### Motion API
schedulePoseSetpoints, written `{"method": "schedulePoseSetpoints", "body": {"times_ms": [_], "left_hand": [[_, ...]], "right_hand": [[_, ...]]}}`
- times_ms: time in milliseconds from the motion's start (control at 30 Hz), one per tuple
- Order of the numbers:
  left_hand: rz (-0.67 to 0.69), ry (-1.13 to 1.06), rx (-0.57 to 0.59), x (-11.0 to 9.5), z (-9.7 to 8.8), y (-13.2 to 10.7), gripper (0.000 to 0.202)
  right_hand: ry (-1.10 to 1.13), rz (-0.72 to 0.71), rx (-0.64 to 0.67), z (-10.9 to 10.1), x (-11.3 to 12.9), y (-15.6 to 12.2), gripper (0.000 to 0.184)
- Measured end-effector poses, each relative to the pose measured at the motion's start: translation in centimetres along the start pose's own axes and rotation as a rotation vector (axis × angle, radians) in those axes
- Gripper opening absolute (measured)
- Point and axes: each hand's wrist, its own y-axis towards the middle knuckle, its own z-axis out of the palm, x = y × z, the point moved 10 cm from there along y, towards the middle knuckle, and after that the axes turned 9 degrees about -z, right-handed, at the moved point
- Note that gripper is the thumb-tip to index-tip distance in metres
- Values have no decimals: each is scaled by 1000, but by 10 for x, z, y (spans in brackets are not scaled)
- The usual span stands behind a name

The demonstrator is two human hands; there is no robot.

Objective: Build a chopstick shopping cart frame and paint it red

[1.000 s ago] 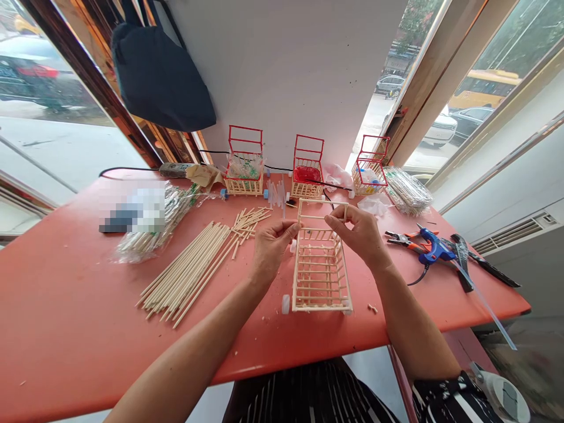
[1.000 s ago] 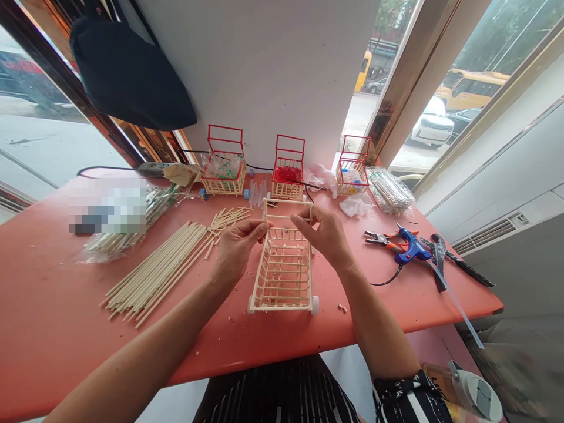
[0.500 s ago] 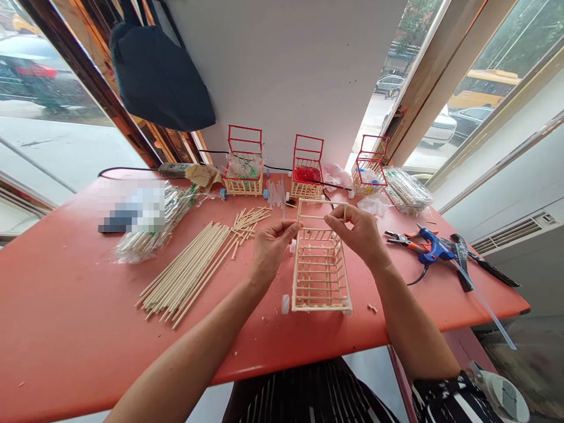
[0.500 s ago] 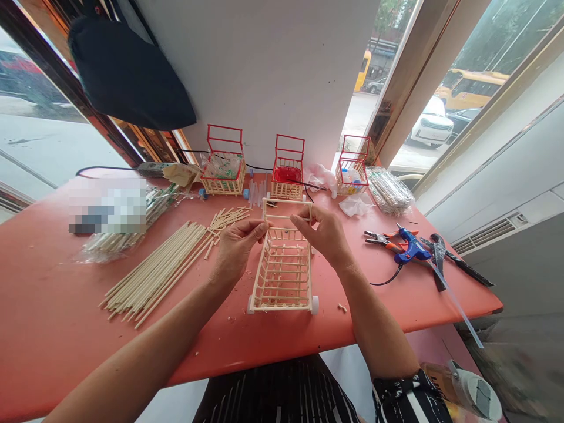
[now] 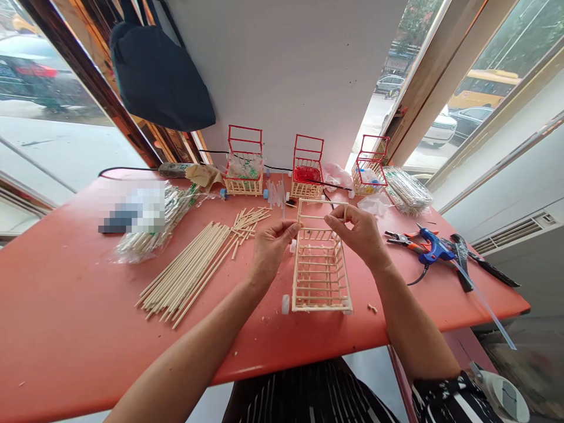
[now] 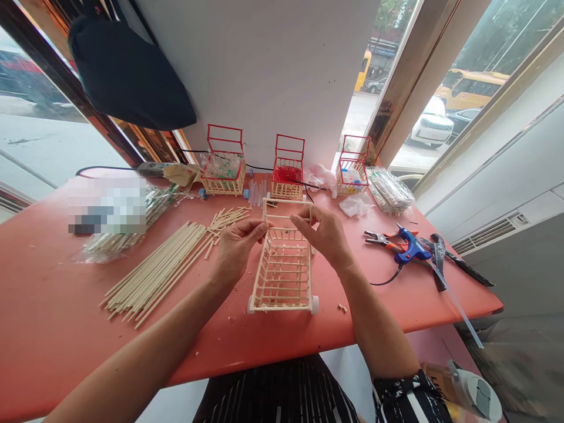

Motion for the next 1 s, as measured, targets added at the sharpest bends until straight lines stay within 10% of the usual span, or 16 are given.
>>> {"method": "schedulePoseSetpoints", "body": {"times_ms": [1000], "left_hand": [[-2,-9,2,1,0,1,27]], "right_hand": [[5,9,5,0,0,-1,28]]}}
